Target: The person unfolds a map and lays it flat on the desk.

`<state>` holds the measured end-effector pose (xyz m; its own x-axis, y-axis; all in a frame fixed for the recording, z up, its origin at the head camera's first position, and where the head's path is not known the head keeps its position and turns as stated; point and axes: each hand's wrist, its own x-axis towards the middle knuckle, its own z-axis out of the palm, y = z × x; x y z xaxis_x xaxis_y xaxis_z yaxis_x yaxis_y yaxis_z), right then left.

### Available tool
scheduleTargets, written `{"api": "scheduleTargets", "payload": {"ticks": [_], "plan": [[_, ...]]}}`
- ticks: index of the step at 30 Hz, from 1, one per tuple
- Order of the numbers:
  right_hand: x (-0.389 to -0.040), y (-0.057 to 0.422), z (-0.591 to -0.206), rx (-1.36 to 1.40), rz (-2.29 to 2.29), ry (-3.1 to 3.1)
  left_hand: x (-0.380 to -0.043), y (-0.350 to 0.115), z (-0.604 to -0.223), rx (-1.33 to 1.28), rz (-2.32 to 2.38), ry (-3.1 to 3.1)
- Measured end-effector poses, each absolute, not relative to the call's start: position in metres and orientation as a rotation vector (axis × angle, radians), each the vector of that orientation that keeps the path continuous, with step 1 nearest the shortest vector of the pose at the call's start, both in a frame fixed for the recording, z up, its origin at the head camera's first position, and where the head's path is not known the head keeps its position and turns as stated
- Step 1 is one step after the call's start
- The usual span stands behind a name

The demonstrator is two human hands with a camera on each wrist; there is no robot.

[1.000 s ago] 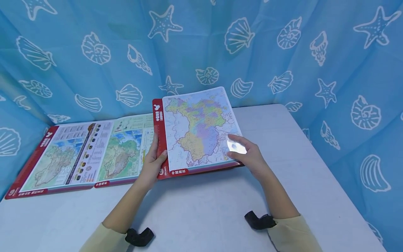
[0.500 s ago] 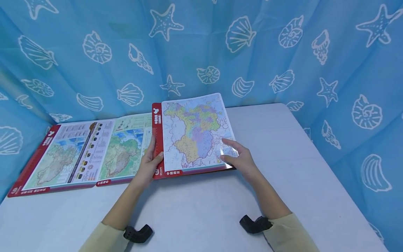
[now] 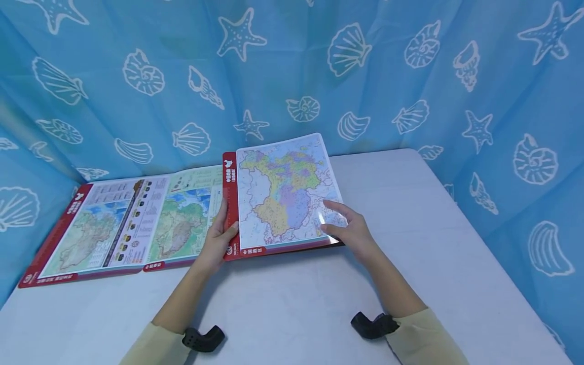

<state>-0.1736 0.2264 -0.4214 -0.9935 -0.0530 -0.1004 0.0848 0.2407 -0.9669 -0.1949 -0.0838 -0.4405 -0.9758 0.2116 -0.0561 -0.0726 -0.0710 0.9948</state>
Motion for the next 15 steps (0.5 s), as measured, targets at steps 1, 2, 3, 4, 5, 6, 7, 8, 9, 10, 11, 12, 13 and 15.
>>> {"api": "scheduleTargets", "payload": {"ticks": [1,2,3,4,5,6,7,8,9,10,11,12,13,15], "plan": [[-0.1735,0.227,-0.4212,0.03,-1.861,2.39,-0.1947,-0.0836,-0.4406,0.147,2.16,1.999],[-0.1734,0.2273,-0.4211,0.032,-1.857,2.391,-0.1946,-0.0836,-0.4409,0.138,2.159,1.995],[-0.1734,0.2276,-0.421,0.03,-1.852,2.393,-0.1946,-0.0838,-0.4412,0.135,2.157,2.001],[-0.1736,0.2277,-0.4211,0.037,-1.852,2.389,-0.1944,-0.0843,-0.4415,0.131,2.156,2.002],[-0.1735,0.2277,-0.421,0.036,-1.847,2.392,-0.1944,-0.0849,-0.4417,0.124,2.154,2.002],[-0.1733,0.2275,-0.4206,0.031,-1.85,2.39,-0.1943,-0.0856,-0.4418,0.111,2.151,2.001],[-0.1732,0.2274,-0.4205,0.028,-1.852,2.389,-0.1941,-0.0864,-0.4417,0.099,2.149,1.997],[-0.1731,0.2273,-0.4203,0.025,-1.856,2.387,-0.194,-0.0872,-0.4419,0.093,2.147,1.994],[-0.1729,0.2268,-0.4197,0.021,-1.866,2.381,-0.1937,-0.0879,-0.4417,0.082,2.144,1.993],[-0.1726,0.2266,-0.419,0.019,-1.871,2.381,-0.1938,-0.0884,-0.4414,0.071,2.143,1.987],[-0.1723,0.2266,-0.4182,0.017,-1.875,2.381,-0.1938,-0.0888,-0.441,0.061,2.142,1.983],[-0.1721,0.2267,-0.4175,0.019,-1.883,2.378,-0.1935,-0.0892,-0.4405,0.055,2.142,1.979],[-0.1721,0.2271,-0.4169,0.02,-1.888,2.377,-0.1935,-0.0897,-0.4403,0.049,2.145,1.975],[-0.1721,0.2279,-0.4154,0.026,-1.9,2.371,-0.1938,-0.0905,-0.44,0.038,2.15,1.966]]}}
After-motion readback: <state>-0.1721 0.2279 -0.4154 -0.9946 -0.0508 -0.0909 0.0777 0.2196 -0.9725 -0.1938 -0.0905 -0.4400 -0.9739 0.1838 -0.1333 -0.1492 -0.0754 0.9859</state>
